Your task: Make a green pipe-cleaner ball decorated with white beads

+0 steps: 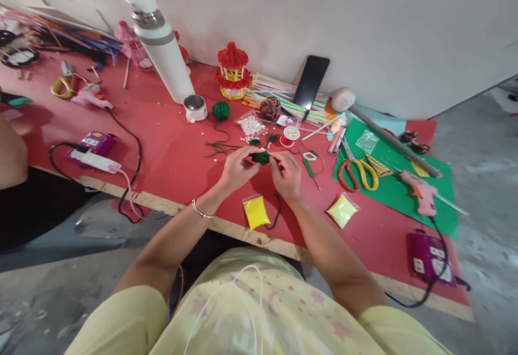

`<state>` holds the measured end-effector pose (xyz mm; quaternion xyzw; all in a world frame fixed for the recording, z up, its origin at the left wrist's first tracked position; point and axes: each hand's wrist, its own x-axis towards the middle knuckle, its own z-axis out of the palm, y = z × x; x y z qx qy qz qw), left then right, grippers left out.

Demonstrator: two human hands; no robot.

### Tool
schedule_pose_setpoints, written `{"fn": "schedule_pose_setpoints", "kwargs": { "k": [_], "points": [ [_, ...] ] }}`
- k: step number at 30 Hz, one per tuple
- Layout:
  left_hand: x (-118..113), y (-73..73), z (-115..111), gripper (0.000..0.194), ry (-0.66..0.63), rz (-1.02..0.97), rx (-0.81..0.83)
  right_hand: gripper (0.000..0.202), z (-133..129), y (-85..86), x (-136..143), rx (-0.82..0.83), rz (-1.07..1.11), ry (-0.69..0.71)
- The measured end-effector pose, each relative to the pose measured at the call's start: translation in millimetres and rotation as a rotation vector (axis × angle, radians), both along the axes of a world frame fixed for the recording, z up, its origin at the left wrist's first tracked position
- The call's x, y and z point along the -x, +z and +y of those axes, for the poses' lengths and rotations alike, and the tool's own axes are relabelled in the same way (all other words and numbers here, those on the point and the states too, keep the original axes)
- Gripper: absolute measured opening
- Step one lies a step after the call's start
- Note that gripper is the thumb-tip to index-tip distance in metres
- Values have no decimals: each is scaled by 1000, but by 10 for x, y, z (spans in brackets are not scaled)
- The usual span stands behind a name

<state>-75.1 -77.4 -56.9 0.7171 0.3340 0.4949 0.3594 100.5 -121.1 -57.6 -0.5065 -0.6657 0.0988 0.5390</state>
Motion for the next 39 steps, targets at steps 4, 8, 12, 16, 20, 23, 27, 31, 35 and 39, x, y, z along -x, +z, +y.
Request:
{"fn": "schedule_pose_setpoints", "kwargs": {
  "k": [4, 8, 12, 16, 20, 23, 27, 31, 35, 39],
  "points": [
    [-11, -44, 30, 35, -68, -90, 76, 13, 25, -66, -15, -89, -48, 12],
    [-4, -8, 35, 35, -133, -122, 67, 15, 25, -99, -46, -102, -120, 3],
    [-13, 28, 16, 25, -160, -184, 118, 18, 1, -88, -54, -85, -184, 3],
    [-31, 18, 15, 23, -204, -291, 221, 19, -36, -36, -19, -122, -174, 34],
    [-23, 1, 36, 29, -250, -348, 295, 28, -84, 33, 14, -138, -72, 84],
    [-8, -5, 45, 32, -287, -373, 340, 37, -111, 61, 17, -121, -76, 133],
    [9, -23, 55, 34, -312, -347, 366, 44, -99, 41, 5, -68, -94, 137],
    [25, -43, 92, 33, -299, -261, 338, 27, -52, -14, -12, -74, -88, 138],
    [27, -33, 109, 31, -187, -193, 247, 19, -26, -43, -13, -46, -86, 141],
    [17, 5, 94, 28, -155, -205, 212, 15, -40, 6, 7, -45, -50, 149]
  ]
}}
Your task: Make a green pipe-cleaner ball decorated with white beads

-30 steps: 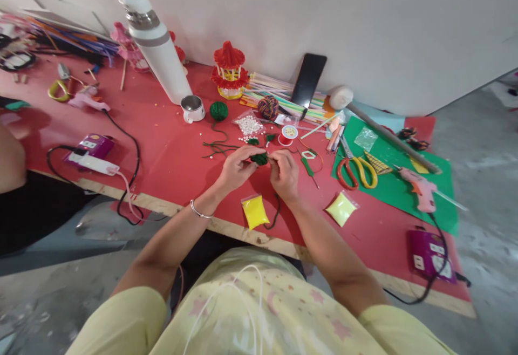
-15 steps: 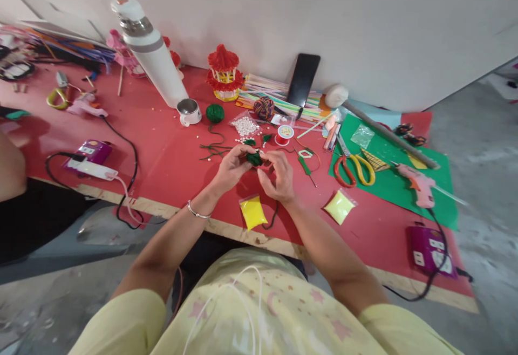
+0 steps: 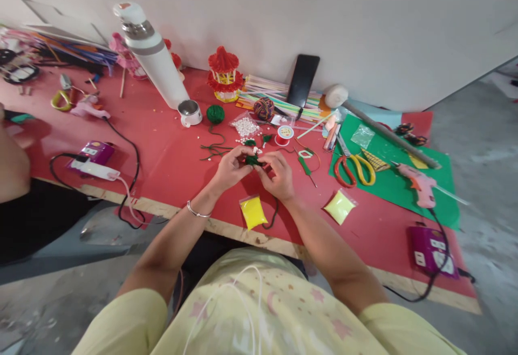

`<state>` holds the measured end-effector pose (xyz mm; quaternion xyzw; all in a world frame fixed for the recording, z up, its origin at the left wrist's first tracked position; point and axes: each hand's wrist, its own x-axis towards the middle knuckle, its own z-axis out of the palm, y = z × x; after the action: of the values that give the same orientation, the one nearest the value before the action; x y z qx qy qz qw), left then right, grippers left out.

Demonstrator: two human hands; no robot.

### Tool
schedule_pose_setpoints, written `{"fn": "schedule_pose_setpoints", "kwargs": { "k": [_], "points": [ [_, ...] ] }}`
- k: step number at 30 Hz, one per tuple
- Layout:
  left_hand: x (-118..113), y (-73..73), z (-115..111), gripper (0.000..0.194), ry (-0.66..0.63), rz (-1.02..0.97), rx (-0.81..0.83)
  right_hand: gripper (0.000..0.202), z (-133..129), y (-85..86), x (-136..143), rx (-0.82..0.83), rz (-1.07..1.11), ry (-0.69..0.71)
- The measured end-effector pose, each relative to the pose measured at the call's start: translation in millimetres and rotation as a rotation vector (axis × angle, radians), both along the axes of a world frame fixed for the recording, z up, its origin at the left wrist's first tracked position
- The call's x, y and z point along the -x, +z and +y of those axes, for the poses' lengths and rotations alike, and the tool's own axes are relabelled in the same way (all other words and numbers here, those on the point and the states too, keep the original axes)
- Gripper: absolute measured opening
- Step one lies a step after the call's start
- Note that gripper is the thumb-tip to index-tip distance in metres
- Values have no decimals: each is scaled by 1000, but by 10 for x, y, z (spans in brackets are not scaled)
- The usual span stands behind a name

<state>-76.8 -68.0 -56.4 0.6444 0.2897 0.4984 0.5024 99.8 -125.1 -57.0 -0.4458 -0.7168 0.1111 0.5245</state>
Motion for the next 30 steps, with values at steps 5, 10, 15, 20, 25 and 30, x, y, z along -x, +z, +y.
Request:
{"fn": "schedule_pose_setpoints", "kwargs": {
  "k": [5, 10, 15, 20, 25, 30],
  "points": [
    [14, -5, 0, 30, -69, -131, 111, 11, -25, 77, 10, 47, 129, -46],
    [24, -55, 13, 35, -119, -222, 224, 16, -25, 71, -2, 152, 197, -116],
    [10, -21, 36, 34, -74, -174, 159, 18, -25, 120, 24, 191, 176, -91],
    [32, -7, 42, 34, -51, -152, 162, 19, -118, 275, -22, 213, 31, -42],
    [40, -71, 35, 35, -50, -128, 223, 20, -409, 355, -387, 191, -253, -104],
    [27, -123, 24, 38, -51, -121, 294, 19, -764, 332, -1146, 230, -304, -469]
  ]
}}
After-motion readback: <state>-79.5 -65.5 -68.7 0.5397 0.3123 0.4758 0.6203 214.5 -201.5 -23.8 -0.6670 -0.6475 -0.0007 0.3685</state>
